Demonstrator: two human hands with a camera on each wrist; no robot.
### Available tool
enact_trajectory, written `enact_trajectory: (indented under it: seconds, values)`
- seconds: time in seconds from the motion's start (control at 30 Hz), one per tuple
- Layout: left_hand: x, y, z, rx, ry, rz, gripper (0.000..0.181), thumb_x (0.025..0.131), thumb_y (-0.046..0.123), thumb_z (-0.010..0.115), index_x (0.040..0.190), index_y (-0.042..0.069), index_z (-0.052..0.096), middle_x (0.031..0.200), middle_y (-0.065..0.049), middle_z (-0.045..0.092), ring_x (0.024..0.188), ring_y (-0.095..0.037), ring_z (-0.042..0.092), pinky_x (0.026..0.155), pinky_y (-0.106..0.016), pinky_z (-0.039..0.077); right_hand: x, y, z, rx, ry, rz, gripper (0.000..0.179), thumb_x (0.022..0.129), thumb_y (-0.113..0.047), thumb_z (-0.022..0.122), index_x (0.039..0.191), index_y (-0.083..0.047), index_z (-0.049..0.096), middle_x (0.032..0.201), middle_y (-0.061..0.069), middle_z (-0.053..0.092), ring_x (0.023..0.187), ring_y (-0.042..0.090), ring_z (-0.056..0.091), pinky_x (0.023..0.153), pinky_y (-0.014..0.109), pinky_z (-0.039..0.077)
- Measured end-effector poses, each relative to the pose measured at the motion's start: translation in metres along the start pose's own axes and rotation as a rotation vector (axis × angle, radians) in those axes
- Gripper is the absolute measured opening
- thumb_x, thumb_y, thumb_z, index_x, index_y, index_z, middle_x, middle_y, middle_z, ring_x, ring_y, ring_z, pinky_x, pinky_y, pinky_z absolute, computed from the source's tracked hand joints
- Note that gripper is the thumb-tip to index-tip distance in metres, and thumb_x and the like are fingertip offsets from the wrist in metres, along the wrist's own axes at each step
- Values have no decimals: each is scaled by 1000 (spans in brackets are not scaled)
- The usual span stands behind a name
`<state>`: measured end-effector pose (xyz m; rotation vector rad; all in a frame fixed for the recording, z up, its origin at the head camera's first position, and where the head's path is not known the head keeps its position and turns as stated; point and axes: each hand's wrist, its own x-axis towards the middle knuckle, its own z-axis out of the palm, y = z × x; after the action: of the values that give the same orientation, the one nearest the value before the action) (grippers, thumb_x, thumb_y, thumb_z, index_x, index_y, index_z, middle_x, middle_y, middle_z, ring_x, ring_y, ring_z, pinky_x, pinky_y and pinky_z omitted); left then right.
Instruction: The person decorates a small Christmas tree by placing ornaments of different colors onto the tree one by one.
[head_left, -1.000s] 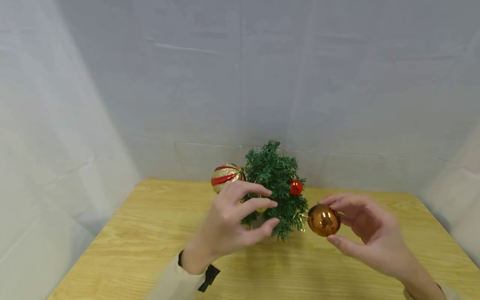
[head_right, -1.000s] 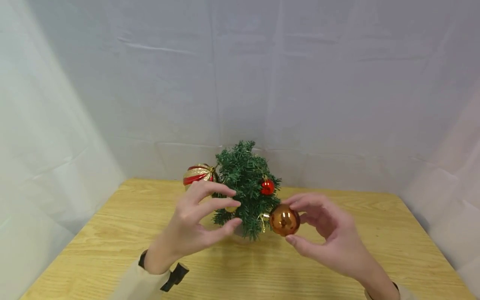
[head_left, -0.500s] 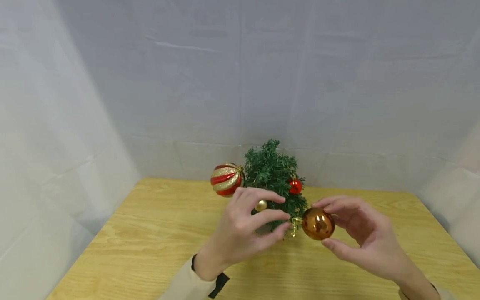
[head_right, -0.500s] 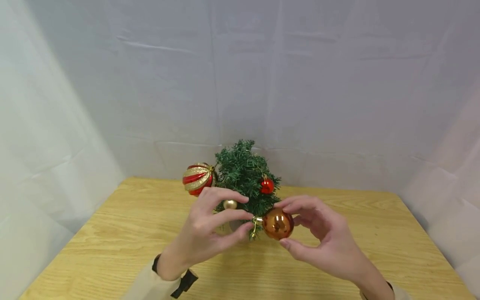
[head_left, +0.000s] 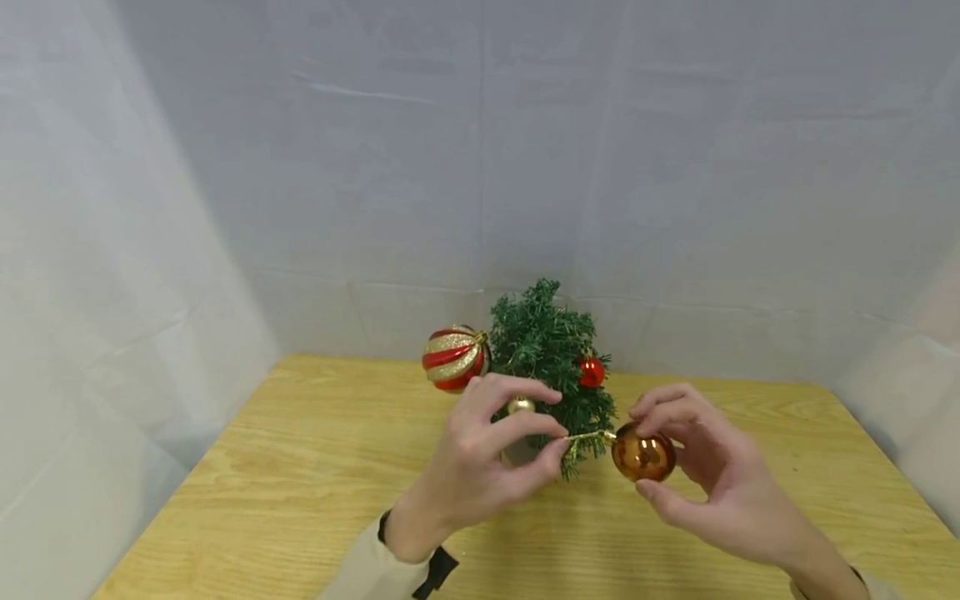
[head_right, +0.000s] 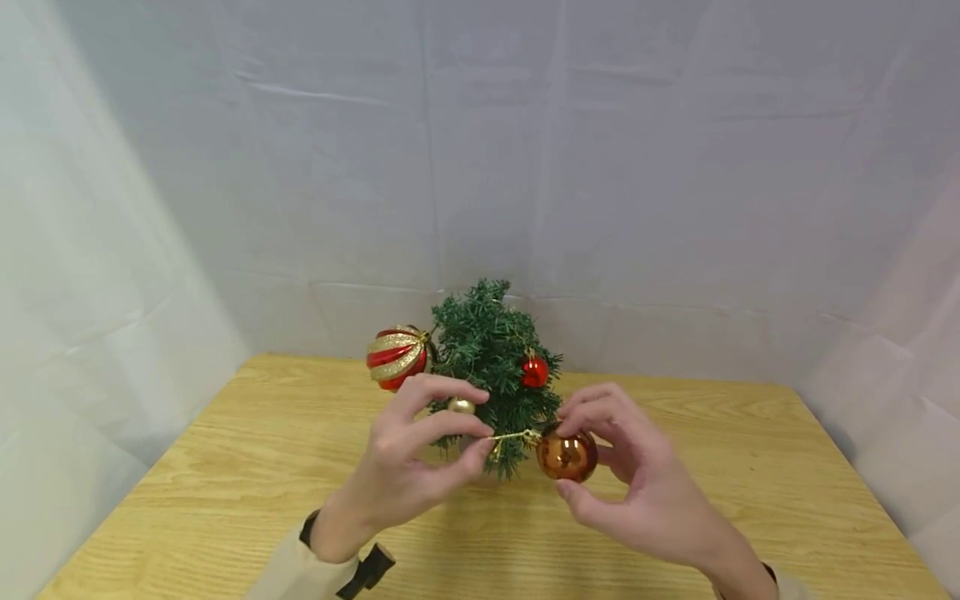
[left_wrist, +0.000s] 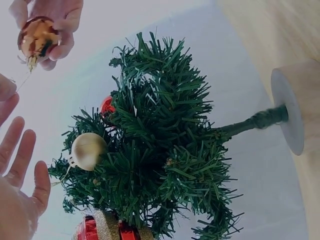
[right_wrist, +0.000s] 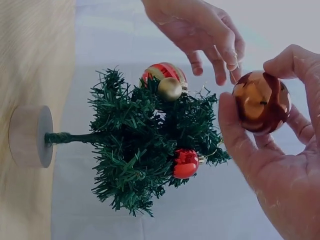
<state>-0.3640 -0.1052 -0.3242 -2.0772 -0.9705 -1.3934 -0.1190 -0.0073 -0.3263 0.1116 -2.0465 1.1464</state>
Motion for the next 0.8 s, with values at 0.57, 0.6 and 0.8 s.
enact_trajectory:
  seconds: [0.57,0.6,0.8]
  values:
    - [-4,7,4,-3,-23,-38,6,91,18,70,89,20,75,113,-2,70,88,-15,61,75,-32,47,12,9,26,-620,92,-224,20,103,-30,59,103,-17,75,97,0,61,66,-4,47,60,6,43]
    - [-4,7,4,-4,-24,-40,6,91,18,70,89,20,75,113,-2,70,88,-16,61,74,-32,47,12,11,27,-622,101,-244,20,103,-29,59,102,-16,75,96,0,61,65,-5,46,59,6,42]
    - [-5,7,5,8,-29,-58,4,88,16,72,88,19,75,112,-2,70,92,-17,62,77,-32,47,15,16,29,-639,174,-286,25,105,-30,57,98,-14,75,95,1,63,64,-4,44,57,6,40]
